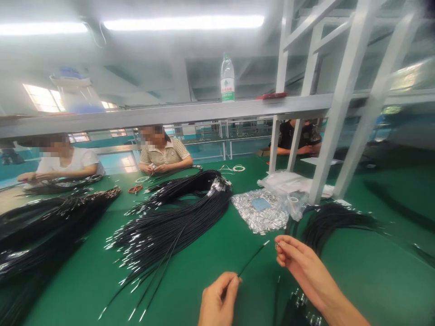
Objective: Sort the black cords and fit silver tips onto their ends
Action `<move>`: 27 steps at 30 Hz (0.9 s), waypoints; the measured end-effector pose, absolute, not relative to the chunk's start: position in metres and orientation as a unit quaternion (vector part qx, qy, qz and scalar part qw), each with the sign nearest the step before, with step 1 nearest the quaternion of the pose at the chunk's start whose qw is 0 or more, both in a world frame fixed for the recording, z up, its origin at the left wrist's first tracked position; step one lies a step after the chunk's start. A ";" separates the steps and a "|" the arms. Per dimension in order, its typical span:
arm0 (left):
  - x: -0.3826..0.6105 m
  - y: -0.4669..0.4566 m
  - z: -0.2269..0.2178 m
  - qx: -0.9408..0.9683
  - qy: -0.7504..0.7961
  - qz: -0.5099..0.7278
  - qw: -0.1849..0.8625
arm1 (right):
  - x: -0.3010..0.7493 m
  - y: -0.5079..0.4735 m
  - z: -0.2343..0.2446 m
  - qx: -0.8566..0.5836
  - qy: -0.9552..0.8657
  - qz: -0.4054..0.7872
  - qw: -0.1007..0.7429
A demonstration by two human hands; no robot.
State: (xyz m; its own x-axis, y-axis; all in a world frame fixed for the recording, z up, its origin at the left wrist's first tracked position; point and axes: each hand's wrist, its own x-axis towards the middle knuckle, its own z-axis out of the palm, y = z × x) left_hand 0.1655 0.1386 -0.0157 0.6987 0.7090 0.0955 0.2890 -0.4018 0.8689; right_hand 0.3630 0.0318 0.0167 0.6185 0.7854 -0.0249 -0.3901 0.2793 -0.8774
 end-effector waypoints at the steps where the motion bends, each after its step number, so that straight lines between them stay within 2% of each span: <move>1: 0.165 0.139 -0.016 0.809 0.306 0.231 0.446 | 0.362 0.031 0.017 -0.458 -0.208 0.384 0.774; 11: 0.169 0.131 -0.019 0.813 0.301 0.260 0.426 | 0.357 0.027 0.016 -0.483 -0.213 0.372 0.764; 18: 0.167 0.128 -0.005 0.823 0.302 0.217 0.430 | 0.357 0.027 0.014 -0.493 -0.215 0.379 0.753; 27: 0.167 0.124 -0.003 0.812 0.312 0.221 0.441 | 0.357 0.026 0.015 -0.513 -0.236 0.367 0.740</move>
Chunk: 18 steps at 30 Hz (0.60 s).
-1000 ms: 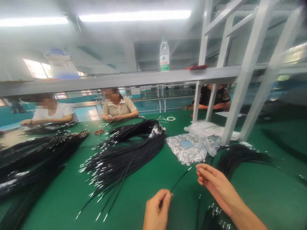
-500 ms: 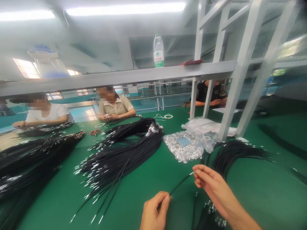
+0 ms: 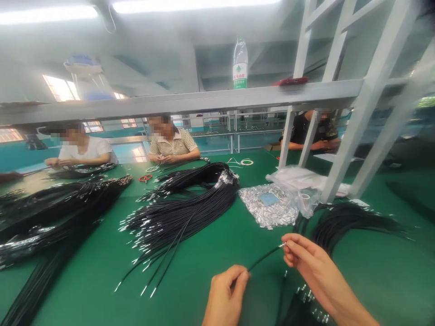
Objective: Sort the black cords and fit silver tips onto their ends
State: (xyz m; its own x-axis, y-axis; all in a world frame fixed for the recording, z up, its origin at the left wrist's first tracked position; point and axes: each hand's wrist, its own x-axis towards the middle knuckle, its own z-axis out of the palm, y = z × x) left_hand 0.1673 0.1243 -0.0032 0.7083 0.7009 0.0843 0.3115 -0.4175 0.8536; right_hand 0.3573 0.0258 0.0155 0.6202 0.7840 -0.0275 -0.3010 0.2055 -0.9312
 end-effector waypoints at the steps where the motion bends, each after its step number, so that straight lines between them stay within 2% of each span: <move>1: 0.167 0.124 -0.003 0.812 0.312 0.220 0.441 | 0.358 0.025 0.015 -0.535 -0.250 0.346 0.729; 5: 0.167 0.121 -0.001 0.818 0.307 0.222 0.433 | 0.357 0.024 0.016 -0.645 -0.323 0.248 0.646; 8: 0.167 0.119 0.000 0.816 0.308 0.228 0.433 | 0.356 0.023 0.021 -0.672 -0.353 0.225 0.611; 15: 0.167 0.115 0.003 0.823 0.303 0.240 0.416 | 0.352 0.024 0.022 -0.608 -0.310 0.365 0.633; 18: 0.168 0.115 0.003 0.827 0.299 0.242 0.410 | 0.349 0.026 0.017 -0.597 -0.284 0.373 0.651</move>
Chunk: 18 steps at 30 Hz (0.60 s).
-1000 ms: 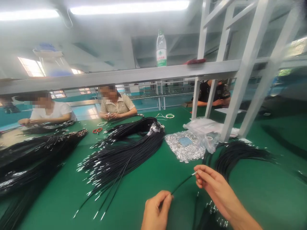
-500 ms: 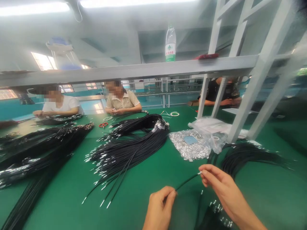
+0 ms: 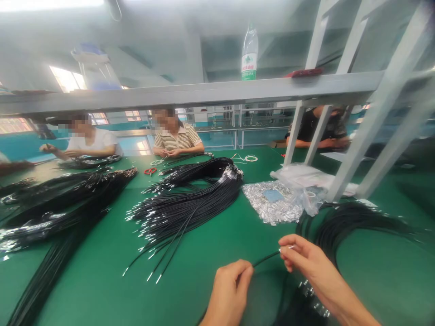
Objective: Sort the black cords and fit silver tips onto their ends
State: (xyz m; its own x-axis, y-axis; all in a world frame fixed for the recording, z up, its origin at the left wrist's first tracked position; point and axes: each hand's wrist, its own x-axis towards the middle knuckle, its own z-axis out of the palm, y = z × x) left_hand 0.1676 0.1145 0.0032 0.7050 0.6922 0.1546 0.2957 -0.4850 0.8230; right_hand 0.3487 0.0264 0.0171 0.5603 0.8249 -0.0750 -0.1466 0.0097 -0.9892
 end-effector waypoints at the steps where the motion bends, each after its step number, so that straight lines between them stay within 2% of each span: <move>1: 0.168 0.115 0.003 0.827 0.297 0.243 0.410 | 0.347 0.027 0.016 -0.586 -0.274 0.378 0.662; 7: 0.168 0.115 0.003 0.816 0.307 0.246 0.424 | 0.322 0.037 0.008 -0.490 -0.219 0.467 0.703; 13: 0.167 0.114 0.005 0.782 0.308 0.238 0.487 | 0.304 0.044 -0.001 -0.521 -0.334 0.495 0.610; 15: 0.167 0.115 0.007 0.769 0.323 0.244 0.494 | 0.323 0.044 -0.004 -0.583 -0.367 0.425 0.587; 18: 0.168 0.117 0.006 0.757 0.329 0.253 0.505 | 0.367 0.046 -0.011 -0.719 -0.365 0.230 0.544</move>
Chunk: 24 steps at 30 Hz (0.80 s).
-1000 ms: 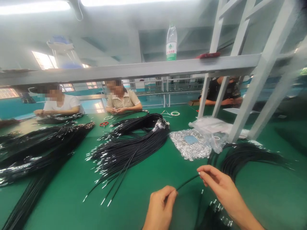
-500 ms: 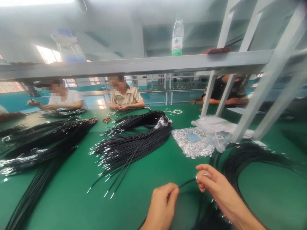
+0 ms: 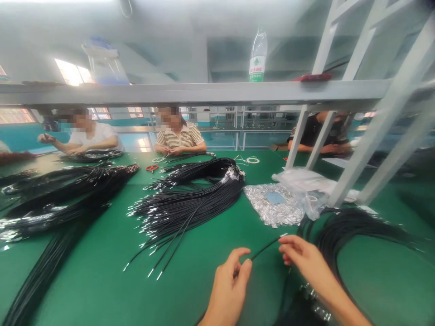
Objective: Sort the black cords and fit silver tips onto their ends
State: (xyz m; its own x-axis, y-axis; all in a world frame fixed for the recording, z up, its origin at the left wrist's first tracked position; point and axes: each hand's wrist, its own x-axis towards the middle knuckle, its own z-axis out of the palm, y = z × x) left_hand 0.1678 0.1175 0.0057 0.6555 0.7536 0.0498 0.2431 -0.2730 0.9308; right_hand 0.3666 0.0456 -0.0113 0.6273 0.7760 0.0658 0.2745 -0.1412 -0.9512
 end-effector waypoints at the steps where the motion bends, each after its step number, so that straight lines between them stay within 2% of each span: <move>1: 0.168 0.118 0.004 0.750 0.325 0.255 0.516 | 0.381 0.048 -0.014 -0.744 -0.361 0.197 0.526; 9: 0.168 0.118 -0.008 0.716 0.316 0.263 0.564 | 0.413 0.094 -0.028 -0.840 -0.415 0.040 0.349; 14: 0.167 0.116 -0.003 0.737 0.322 0.272 0.528 | 0.411 0.100 -0.037 -0.839 -0.461 -0.011 0.288; 19: 0.167 0.118 -0.007 0.759 0.325 0.269 0.495 | 0.411 0.102 -0.035 -0.833 -0.471 -0.017 0.290; 24: 0.167 0.121 -0.006 0.758 0.325 0.259 0.502 | 0.405 0.100 -0.023 -0.818 -0.437 0.022 0.375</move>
State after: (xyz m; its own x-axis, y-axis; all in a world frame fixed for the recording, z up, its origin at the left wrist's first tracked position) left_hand 0.1666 0.1213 -0.0061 0.6542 0.7533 0.0672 0.2329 -0.2851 0.9298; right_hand 0.4054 0.1001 -0.0233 0.6177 0.7306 0.2910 0.6973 -0.3377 -0.6322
